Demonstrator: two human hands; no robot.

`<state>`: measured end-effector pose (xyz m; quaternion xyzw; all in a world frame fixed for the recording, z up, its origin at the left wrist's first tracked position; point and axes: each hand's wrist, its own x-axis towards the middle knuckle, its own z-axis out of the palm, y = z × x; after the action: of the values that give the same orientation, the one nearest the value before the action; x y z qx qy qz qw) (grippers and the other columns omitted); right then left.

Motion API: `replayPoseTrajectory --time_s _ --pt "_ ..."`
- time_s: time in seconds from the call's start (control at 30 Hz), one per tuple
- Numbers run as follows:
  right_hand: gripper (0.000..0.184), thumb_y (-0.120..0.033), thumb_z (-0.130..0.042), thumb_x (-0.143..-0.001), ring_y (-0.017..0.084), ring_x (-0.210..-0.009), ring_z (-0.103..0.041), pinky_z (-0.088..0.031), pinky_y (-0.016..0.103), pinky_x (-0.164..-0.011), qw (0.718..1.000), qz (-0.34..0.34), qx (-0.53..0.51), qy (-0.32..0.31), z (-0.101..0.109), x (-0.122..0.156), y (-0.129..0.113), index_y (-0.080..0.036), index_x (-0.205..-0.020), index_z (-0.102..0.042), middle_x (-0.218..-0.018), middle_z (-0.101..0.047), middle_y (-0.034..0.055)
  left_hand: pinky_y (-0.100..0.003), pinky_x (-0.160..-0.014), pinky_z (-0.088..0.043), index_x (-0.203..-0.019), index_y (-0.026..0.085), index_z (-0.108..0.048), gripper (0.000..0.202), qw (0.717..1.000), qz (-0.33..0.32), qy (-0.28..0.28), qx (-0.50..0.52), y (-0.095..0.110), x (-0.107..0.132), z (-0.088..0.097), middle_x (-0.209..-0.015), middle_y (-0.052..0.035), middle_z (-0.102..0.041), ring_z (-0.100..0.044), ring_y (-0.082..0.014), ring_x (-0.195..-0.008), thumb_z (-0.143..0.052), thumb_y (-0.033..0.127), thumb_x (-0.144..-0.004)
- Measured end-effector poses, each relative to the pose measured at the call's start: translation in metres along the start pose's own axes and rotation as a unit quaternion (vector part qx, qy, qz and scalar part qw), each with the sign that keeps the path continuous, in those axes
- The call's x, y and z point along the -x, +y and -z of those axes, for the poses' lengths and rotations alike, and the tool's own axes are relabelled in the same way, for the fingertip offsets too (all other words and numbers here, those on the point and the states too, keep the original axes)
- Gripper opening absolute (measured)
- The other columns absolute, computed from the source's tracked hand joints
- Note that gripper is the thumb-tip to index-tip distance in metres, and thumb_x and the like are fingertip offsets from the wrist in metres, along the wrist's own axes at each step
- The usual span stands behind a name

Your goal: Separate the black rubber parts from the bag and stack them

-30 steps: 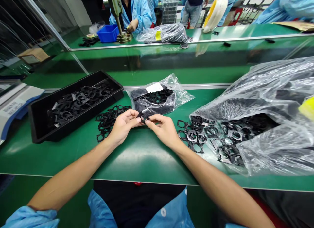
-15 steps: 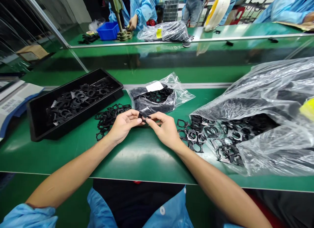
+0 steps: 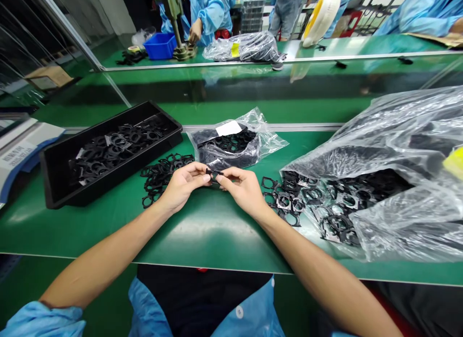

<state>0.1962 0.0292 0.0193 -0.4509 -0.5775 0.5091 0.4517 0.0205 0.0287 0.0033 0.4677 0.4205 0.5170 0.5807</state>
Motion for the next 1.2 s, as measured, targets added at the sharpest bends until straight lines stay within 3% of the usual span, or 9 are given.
replayPoseTrajectory --time_s 0.27,0.43,0.57,0.7,1.03,1.2 --pt "0.035 -0.050 -0.074 -0.078 0.015 -0.059 -0.058 -0.051 0.029 -0.061 0.998 0.036 0.051 -0.002 0.001 0.002 0.001 -0.018 -0.066 -0.067 -0.064 -0.063 0.0018 -0.033 -0.073 -0.059 -0.084 0.012 -0.071 0.043 0.999 0.034 -0.005 0.017 0.000 -0.002 0.003 -0.071 -0.0027 -0.070 -0.070 -0.0169 -0.065 -0.090 0.043 -0.059" --pt "0.033 -0.045 -0.071 -0.081 0.015 -0.062 -0.058 -0.049 0.029 -0.062 0.995 0.052 0.080 0.000 0.002 0.002 0.001 -0.016 -0.067 -0.068 -0.070 -0.066 0.0034 -0.029 -0.072 -0.058 -0.083 0.012 -0.073 0.045 0.996 0.065 -0.006 0.055 0.003 -0.001 0.001 -0.072 -0.0025 -0.072 -0.069 -0.0147 -0.065 -0.092 0.041 -0.056" --pt "0.032 -0.042 -0.068 -0.083 0.014 -0.059 -0.057 -0.047 0.028 -0.060 0.996 0.038 0.084 -0.006 0.003 0.003 0.002 -0.015 -0.066 -0.068 -0.066 -0.065 0.0030 -0.025 -0.069 -0.054 -0.082 0.013 -0.075 0.037 0.998 0.055 -0.021 0.005 0.005 -0.001 0.003 -0.069 -0.0002 -0.069 -0.064 -0.0120 -0.065 -0.090 0.038 -0.059" --pt "0.030 -0.042 -0.070 -0.080 0.014 -0.058 -0.057 -0.045 0.028 -0.059 0.996 0.029 0.082 -0.003 0.003 0.002 0.002 -0.016 -0.065 -0.067 -0.064 -0.065 0.0019 -0.025 -0.068 -0.050 -0.080 0.014 -0.075 0.031 0.998 0.038 -0.034 -0.045 0.005 -0.002 0.007 -0.071 -0.0003 -0.068 -0.060 -0.0115 -0.067 -0.088 0.034 -0.061" --pt "0.034 -0.048 -0.079 -0.070 0.014 -0.057 -0.056 -0.047 0.029 -0.059 0.999 -0.025 0.029 -0.016 0.002 0.003 -0.001 -0.016 -0.064 -0.070 -0.062 -0.065 0.0014 -0.024 -0.065 -0.045 -0.072 0.013 -0.074 0.024 0.986 0.083 -0.107 -0.098 0.007 -0.005 0.013 -0.070 0.0000 -0.065 -0.056 -0.0113 -0.066 -0.087 0.028 -0.057" --pt "0.036 -0.051 -0.083 -0.066 0.013 -0.056 -0.056 -0.048 0.028 -0.059 0.999 -0.042 -0.002 -0.011 0.002 0.003 -0.008 -0.017 -0.061 -0.071 -0.059 -0.064 0.0011 -0.027 -0.068 -0.047 -0.075 0.014 -0.077 0.028 0.990 0.090 -0.094 -0.063 0.006 -0.006 0.013 -0.071 -0.0012 -0.069 -0.058 -0.0135 -0.068 -0.089 0.030 -0.055"
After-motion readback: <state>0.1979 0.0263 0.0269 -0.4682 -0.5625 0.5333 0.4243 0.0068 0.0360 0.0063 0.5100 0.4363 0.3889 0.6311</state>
